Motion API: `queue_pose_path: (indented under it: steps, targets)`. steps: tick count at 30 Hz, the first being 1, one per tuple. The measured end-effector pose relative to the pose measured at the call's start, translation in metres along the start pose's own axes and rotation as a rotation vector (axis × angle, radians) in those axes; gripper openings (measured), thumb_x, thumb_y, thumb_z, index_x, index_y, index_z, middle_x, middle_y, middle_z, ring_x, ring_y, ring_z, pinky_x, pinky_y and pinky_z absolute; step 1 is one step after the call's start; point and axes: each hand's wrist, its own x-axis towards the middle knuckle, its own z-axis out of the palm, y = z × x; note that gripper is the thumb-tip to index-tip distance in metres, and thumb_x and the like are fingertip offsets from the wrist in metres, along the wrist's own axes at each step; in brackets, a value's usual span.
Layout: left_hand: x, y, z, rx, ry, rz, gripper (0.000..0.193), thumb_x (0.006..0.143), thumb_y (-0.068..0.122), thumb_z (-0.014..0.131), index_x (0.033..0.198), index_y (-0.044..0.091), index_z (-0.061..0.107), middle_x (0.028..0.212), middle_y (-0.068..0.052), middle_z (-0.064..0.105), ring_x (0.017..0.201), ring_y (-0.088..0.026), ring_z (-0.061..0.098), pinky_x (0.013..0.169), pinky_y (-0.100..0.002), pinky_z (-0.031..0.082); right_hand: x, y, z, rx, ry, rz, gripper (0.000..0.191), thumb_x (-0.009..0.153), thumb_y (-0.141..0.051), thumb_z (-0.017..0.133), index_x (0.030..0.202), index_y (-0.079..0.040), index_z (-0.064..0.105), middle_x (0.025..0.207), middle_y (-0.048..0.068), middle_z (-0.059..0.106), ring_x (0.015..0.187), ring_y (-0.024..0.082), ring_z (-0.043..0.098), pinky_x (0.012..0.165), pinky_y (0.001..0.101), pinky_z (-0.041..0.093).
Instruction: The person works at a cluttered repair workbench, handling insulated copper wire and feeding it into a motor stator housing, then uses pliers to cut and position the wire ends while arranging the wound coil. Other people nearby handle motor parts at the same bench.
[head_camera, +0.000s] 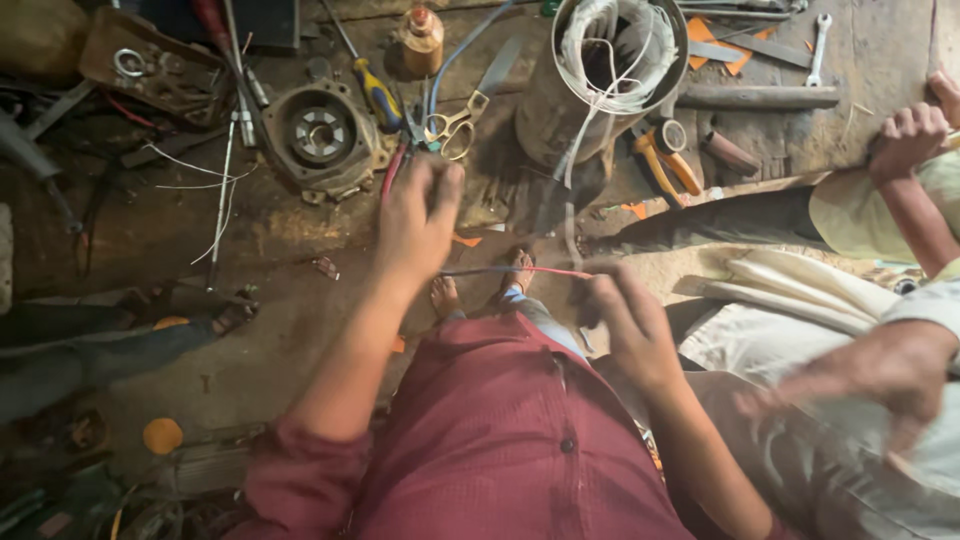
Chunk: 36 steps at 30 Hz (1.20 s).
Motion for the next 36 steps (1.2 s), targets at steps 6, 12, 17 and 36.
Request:
queue_pose_path:
  steps: [6,12,17,36]
  targets:
    - [0.046,-0.015,0.014,0.947,0.020,-0.030,0.065,0.086,0.053,0.073,0.120,0.001,0.055,0.118,-0.021,0.058,0.118,-0.044,0.053,0.091,-0.053,0.047,-0.008,0.011,-0.010,0.134,0.319,0.054,0.033,0.113,-0.027,0.044,0.130,-0.001,0.055,0.101,0.002,0.064,0.087,0.011,0.059,0.080,0.0271,0.053]
    - [0.058,-0.002,0.021,1.100,0.113,-0.128,0.047,0.089,0.023,0.069,0.128,0.004,0.053,0.123,-0.018,0.054,0.114,-0.036,0.056,0.090,-0.044,0.051,-0.024,-0.007,-0.011,-0.402,0.180,-0.210,0.025,0.103,-0.017,0.061,0.121,0.000,0.061,0.096,0.006,0.069,0.085,0.014,0.068,0.077,0.0295,0.054]
    - [0.068,0.003,0.020,1.097,0.283,-0.091,0.053,0.087,0.019,0.064,0.133,-0.004,0.051,0.117,-0.019,0.056,0.109,-0.036,0.057,0.085,-0.042,0.051,-0.022,-0.035,-0.002,-0.565,0.093,-0.367,0.022,0.093,-0.010,0.069,0.114,-0.002,0.065,0.105,0.011,0.068,0.085,0.020,0.068,0.076,0.0322,0.054]
    - [0.046,-0.009,-0.024,-0.085,0.201,0.077,0.051,0.113,0.014,0.062,0.151,-0.010,0.037,0.139,-0.027,0.057,0.122,-0.038,0.062,0.099,-0.047,0.051,0.087,0.020,-0.071,-1.089,0.379,-0.402,0.042,0.100,-0.030,0.072,0.130,-0.003,0.059,0.133,0.021,0.057,0.122,0.042,0.056,0.097,0.0500,0.047]
